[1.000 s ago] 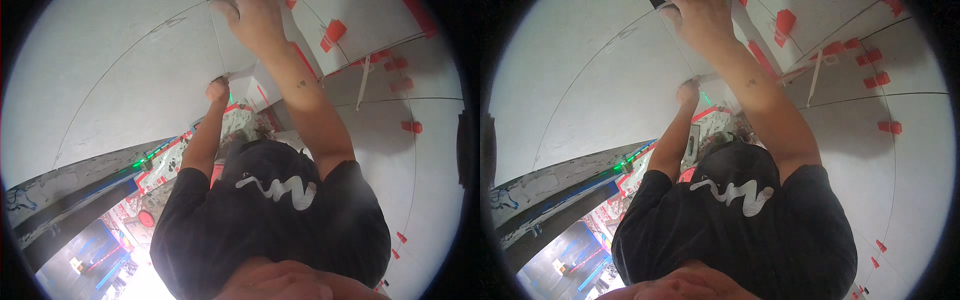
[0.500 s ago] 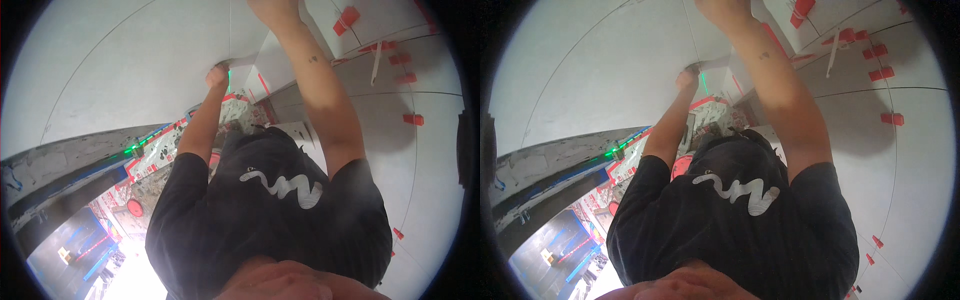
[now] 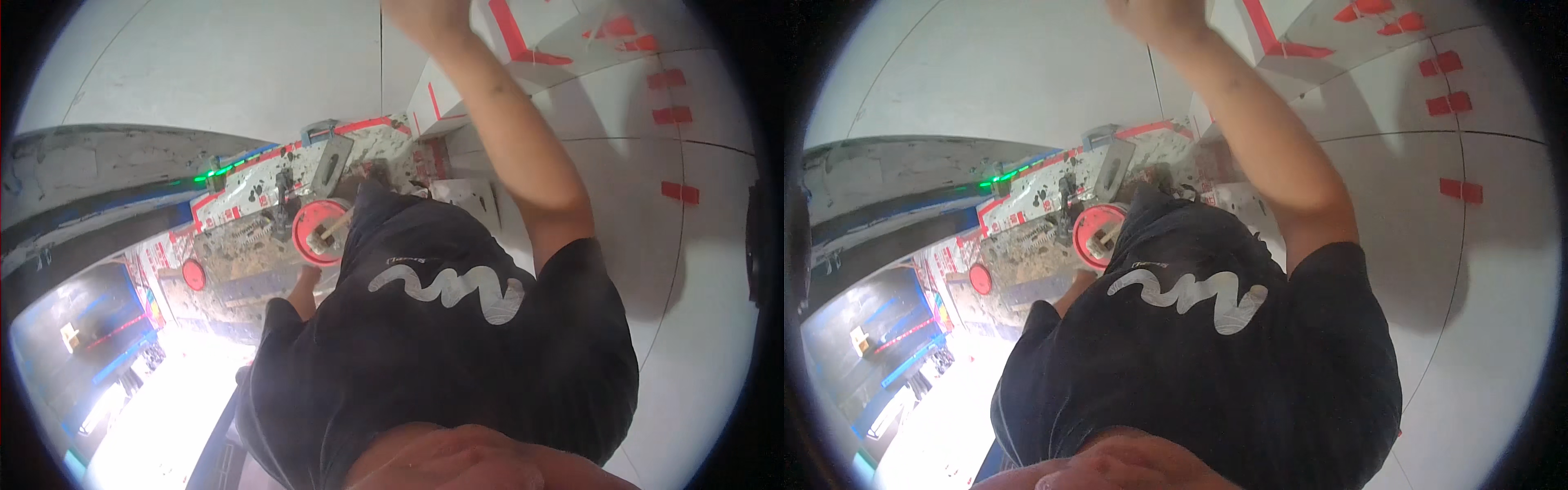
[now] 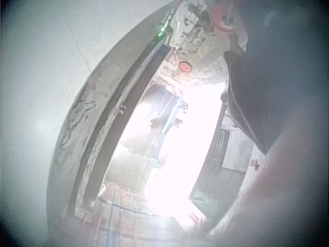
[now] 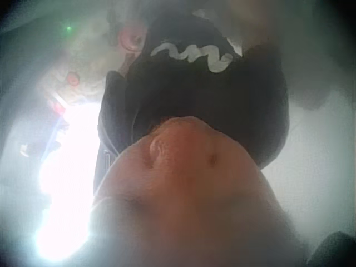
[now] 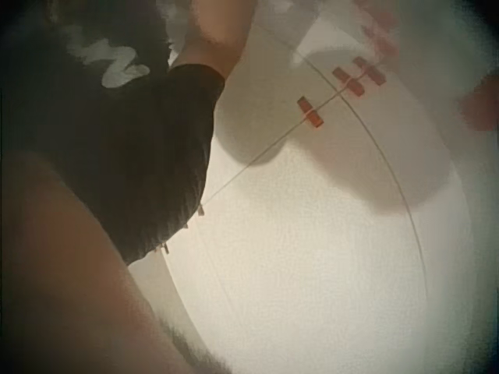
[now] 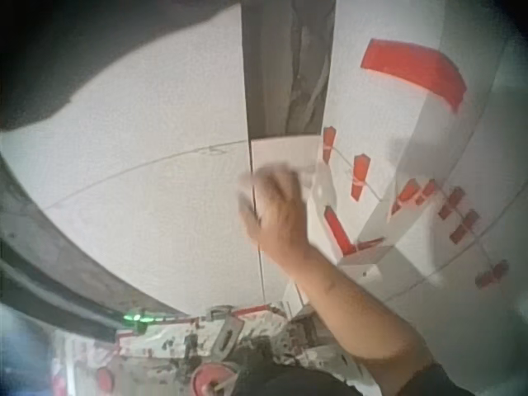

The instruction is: The person measures and marks a tile using a measuring tape, metal ruler, curved pipe, and pencil. They then cut the tile using a power saw, smooth the cut edge with a sanding block, and fit the tile into place on the ceiling corner by hand.

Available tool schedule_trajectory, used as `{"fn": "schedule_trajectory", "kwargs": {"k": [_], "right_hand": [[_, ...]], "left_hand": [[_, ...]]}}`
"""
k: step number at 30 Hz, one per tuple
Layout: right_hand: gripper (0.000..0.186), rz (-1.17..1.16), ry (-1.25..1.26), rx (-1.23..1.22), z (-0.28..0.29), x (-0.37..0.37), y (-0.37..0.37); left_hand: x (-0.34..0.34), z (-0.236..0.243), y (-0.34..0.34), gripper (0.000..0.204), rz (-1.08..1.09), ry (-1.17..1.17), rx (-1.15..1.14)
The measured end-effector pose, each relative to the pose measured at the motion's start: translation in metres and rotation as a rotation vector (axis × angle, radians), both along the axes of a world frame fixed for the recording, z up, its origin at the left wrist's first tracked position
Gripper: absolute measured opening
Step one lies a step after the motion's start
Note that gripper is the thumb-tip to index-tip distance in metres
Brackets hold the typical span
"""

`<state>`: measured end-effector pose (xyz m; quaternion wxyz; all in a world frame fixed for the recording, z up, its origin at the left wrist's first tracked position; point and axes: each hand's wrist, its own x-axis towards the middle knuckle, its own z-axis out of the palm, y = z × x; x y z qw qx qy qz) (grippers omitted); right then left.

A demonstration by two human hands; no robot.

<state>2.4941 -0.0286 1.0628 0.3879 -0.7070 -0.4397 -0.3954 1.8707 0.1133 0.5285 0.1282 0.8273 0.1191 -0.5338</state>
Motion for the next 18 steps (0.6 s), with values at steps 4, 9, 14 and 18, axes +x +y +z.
{"fn": "schedule_trajectory", "kwargs": {"k": [4,9,14,18], "right_hand": [[0.022,0.177,0.47,-0.182,-0.091,-0.098,-0.054],[0.028,0.234,0.736,-0.599,-0.243,-0.153,-0.156],[0.045,0.169,1.292,-1.058,-0.36,-0.179,-0.285],[0.048,-0.125,1.409,-1.205,-0.407,-0.22,-0.376]], "left_hand": [[-0.05,0.021,-0.076,0.039,-0.123,0.044,-0.124],[-0.014,0.045,-0.128,0.033,0.889,-0.152,0.013],[0.134,0.115,-0.125,0.031,1.072,-0.619,-0.06],[0.176,0.118,-0.097,0.027,1.186,-0.679,-0.335]]}}
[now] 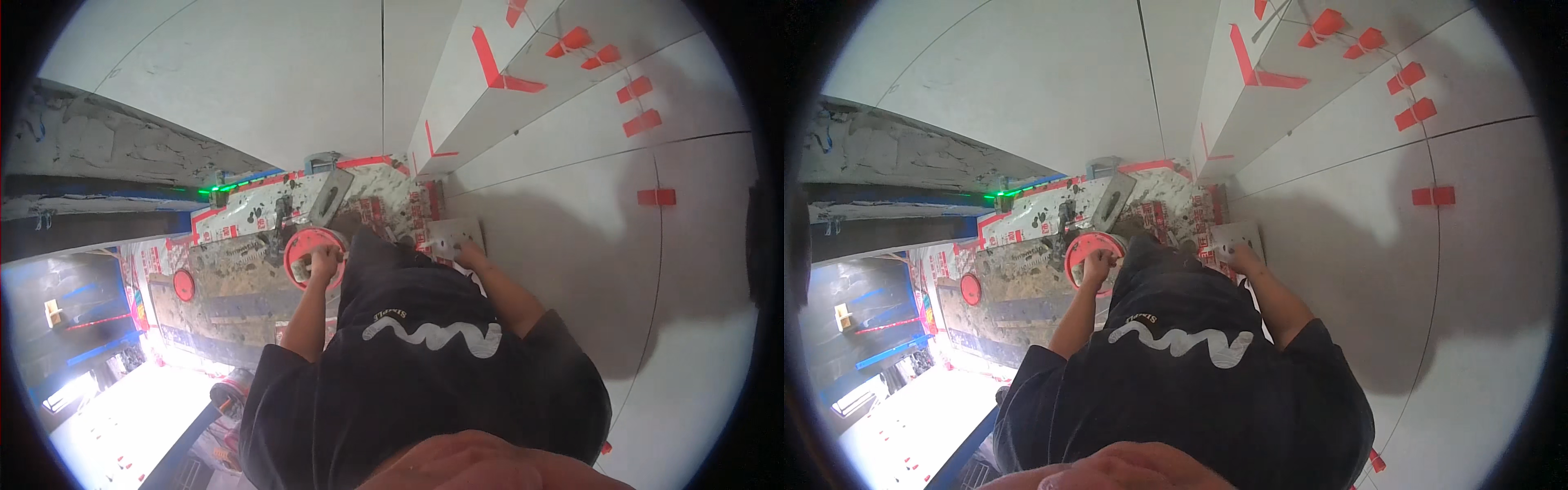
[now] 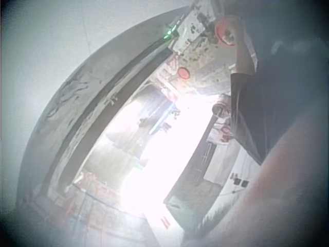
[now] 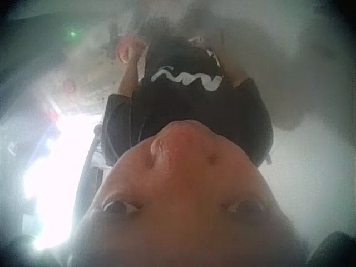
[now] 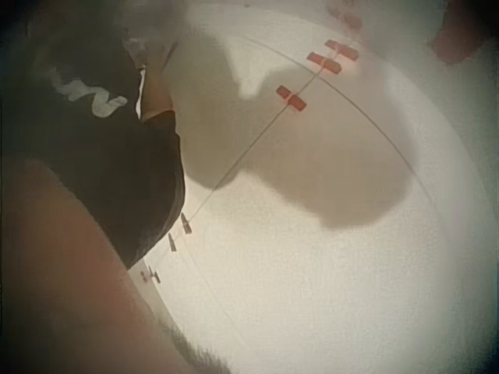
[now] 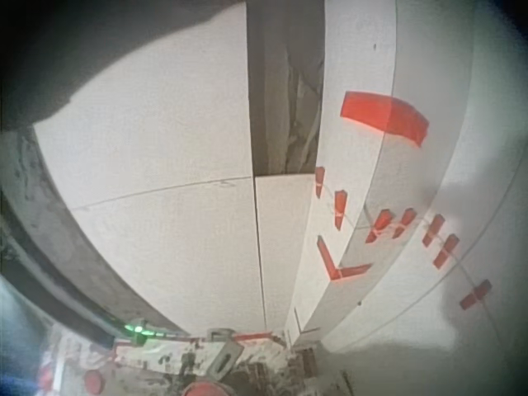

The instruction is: The person measures and marks a tile using a measuring tape, metal ruler, curved pipe, and pencil. They then cut the tile using a power saw, smooth the cut edge with a sanding block, and fit the tile into place on the ceiling corner by hand.

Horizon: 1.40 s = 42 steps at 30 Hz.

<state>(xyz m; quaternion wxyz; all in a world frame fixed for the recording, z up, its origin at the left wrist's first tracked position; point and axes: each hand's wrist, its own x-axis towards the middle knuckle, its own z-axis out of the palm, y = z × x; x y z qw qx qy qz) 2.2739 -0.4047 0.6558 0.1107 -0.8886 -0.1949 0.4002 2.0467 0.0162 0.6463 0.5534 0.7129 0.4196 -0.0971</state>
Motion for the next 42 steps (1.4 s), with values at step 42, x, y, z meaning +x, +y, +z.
{"fn": "schedule_trajectory", "kwargs": {"k": [42], "right_hand": [[0.031,0.527,0.305,-0.04,-0.188,-0.008,0.273]], "left_hand": [[-0.257,0.009,-0.14,0.046,0.238,0.469,-0.336]]}}
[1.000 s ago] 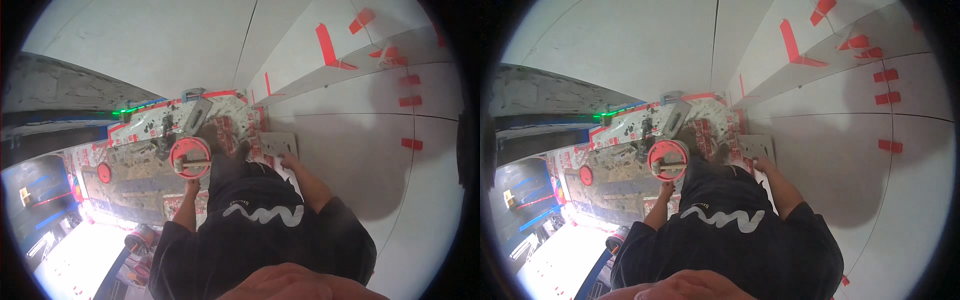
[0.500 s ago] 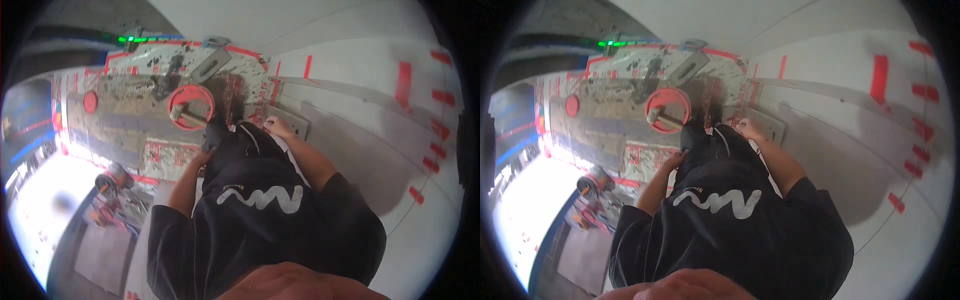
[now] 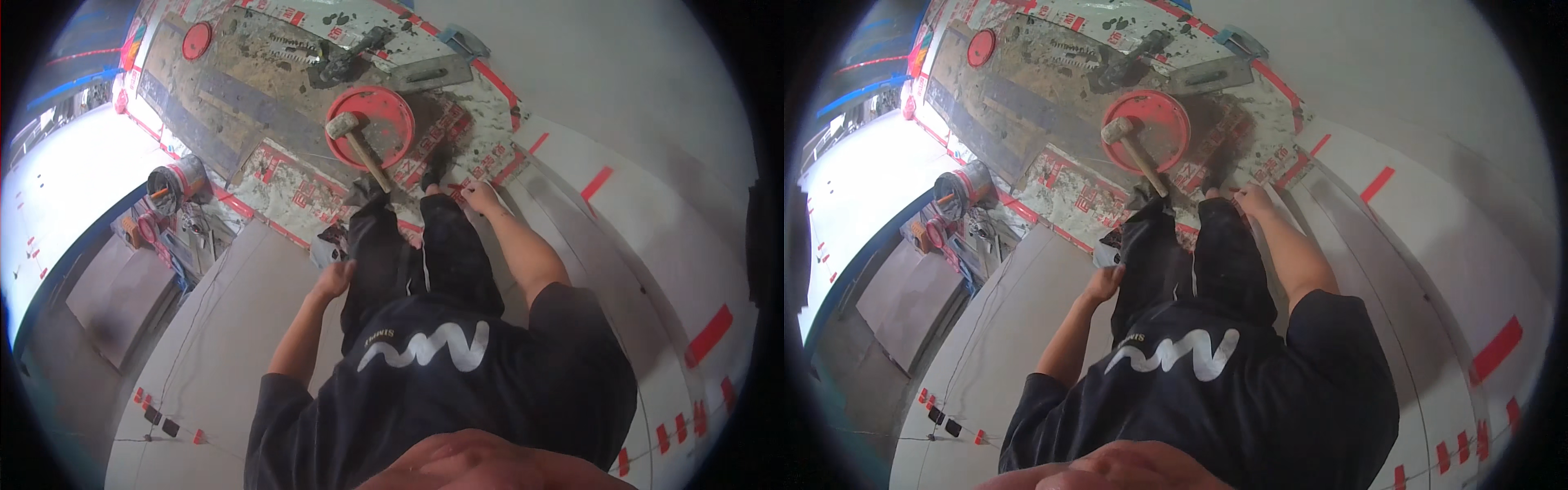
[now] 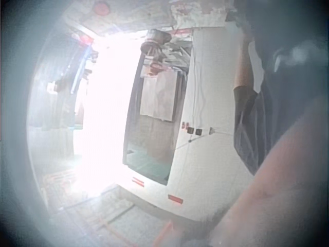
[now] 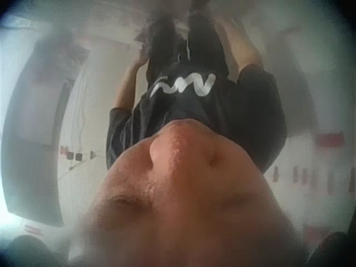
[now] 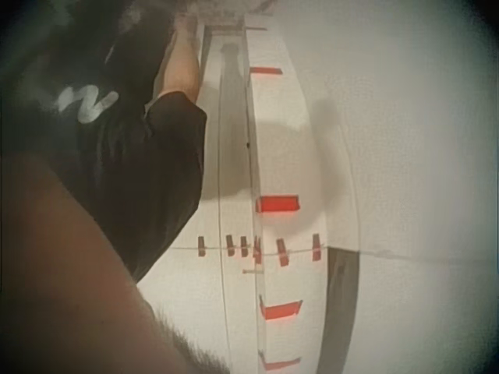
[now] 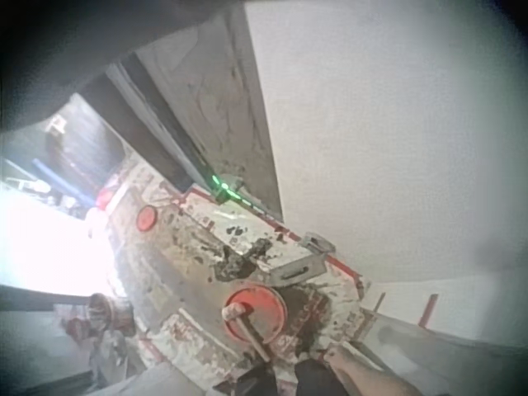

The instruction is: The person measures and marks a tile using a measuring tape, metal ruler, curved pipe, and pencil. They then cut the tile using a power saw, smooth the cut edge with a sanding block, and fit the tile into place on the ceiling corner by hand.

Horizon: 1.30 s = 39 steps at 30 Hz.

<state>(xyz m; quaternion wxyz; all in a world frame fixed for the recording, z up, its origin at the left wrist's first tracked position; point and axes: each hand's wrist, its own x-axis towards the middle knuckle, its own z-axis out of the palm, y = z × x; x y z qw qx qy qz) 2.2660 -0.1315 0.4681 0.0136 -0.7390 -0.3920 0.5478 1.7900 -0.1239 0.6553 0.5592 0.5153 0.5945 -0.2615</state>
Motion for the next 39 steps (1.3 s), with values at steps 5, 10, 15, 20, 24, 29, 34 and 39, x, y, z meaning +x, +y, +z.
{"fn": "schedule_trajectory", "kwargs": {"k": [5,10,15,20,24,29,34,39], "right_hand": [[0.049,0.13,-0.082,-0.004,-0.084,-0.015,0.089],[0.067,0.123,-0.039,0.074,-0.16,-0.073,0.194],[0.081,-0.357,-0.017,0.12,-0.246,-0.099,0.226],[0.08,-0.829,0.159,0.038,-0.271,-0.116,0.214],[0.073,-1.008,0.429,-0.059,-0.251,-0.177,0.242],[0.079,-0.959,0.344,-0.048,-0.185,-0.252,0.276],[0.085,-0.731,0.291,-0.12,-0.176,-0.317,0.323],[0.062,-0.159,0.174,0.139,-0.204,-0.411,0.335]], "left_hand": [[-0.01,-0.144,0.047,0.047,0.589,0.107,0.153],[-0.029,-0.315,0.127,0.052,0.696,0.032,0.56],[0.003,-0.408,0.2,0.052,1.377,-0.177,0.223],[-0.02,-0.441,0.2,0.053,1.594,-0.262,0.011],[-0.061,-0.452,0.213,0.059,1.472,-0.149,-0.028],[-0.119,-0.438,0.257,0.077,1.108,0.059,-0.013],[-0.197,-0.397,0.257,0.073,1.564,-0.38,-0.031],[-0.263,-0.353,0.249,0.069,1.482,-0.556,0.145]]}}
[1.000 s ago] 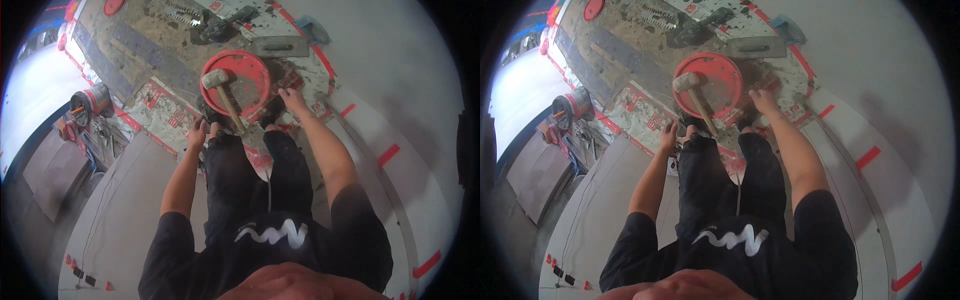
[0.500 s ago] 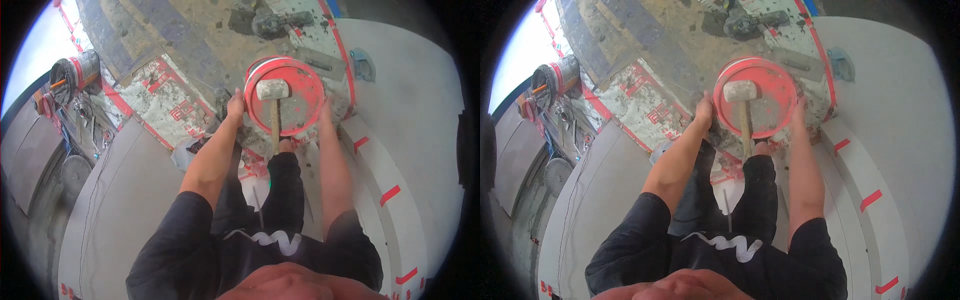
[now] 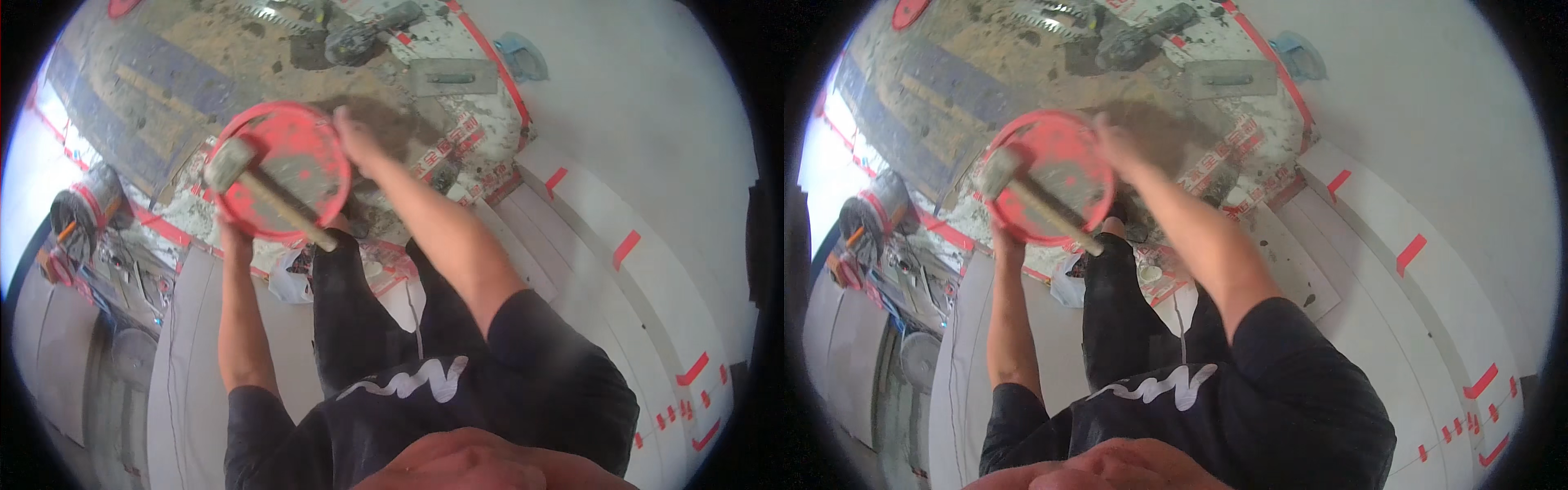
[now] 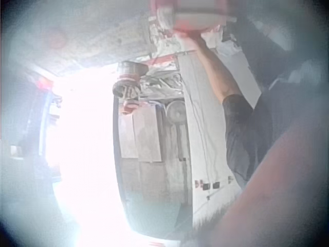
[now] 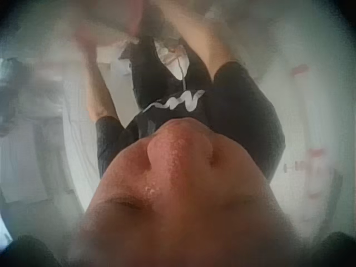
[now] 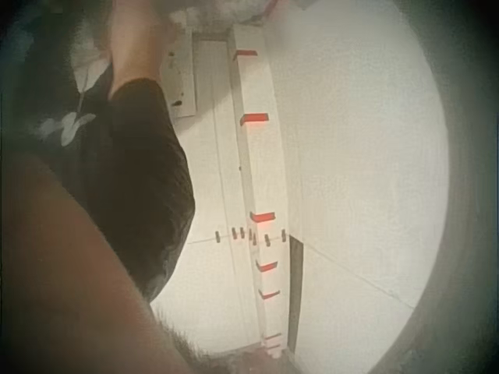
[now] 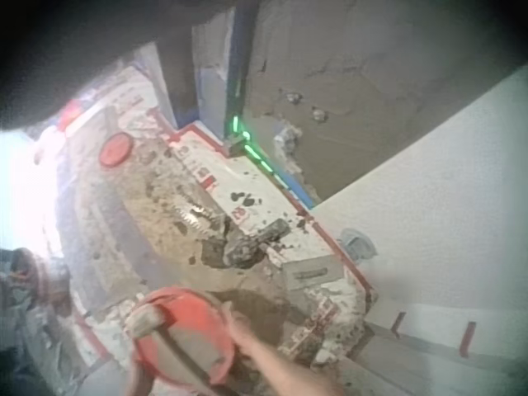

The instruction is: The person measures and marks a tile using a measuring tape, metal ruler, curved pipe, and pencil. They then cut the tile using a power saw, smooth the cut edge with a sanding block, and fit the tile into place on the ceiling corner by hand.

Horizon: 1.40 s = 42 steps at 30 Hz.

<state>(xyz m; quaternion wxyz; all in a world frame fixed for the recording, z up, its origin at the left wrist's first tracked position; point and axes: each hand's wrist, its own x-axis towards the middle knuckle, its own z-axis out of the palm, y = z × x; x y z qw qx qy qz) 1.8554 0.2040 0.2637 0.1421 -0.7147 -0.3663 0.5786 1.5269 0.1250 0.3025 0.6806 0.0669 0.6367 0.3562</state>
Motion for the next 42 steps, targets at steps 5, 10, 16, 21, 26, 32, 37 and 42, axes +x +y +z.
{"fn": "schedule_trajectory", "kwargs": {"k": [5,10,16,21,26,32,37,42], "right_hand": [[0.08,-0.075,0.23,-0.009,-0.01,-0.096,0.011],[0.063,-0.056,0.287,-0.101,-0.039,-0.074,-0.003],[0.039,0.1,0.169,0.02,0.069,0.036,-0.122],[0.029,0.164,-0.119,-0.348,0.224,0.247,-0.295],[0.038,0.53,0.149,-0.698,0.315,0.285,-0.326],[0.043,0.317,0.471,-0.295,0.351,0.287,-0.382],[0.04,0.16,0.818,-0.282,0.417,0.271,-0.43],[0.033,-0.46,1.044,-0.706,0.38,0.29,-0.433]], "left_hand": [[-0.134,-0.057,-0.048,0.08,0.11,0.042,0.032],[-0.141,-0.093,-0.063,0.082,0.241,0.049,-0.224],[-0.216,0.05,-0.177,0.019,-1.423,0.754,0.206],[0.032,0.183,-0.102,0.046,-1.668,0.333,-0.442],[0.144,0.28,-0.078,0.052,-2.225,0.4,-0.244],[0.287,0.352,-0.014,0.041,-2.691,0.385,-0.029],[0.33,0.394,-0.007,0.037,-3.004,0.011,-0.057],[0.419,0.335,0.04,0.041,-3.079,-0.024,-0.111]]}}
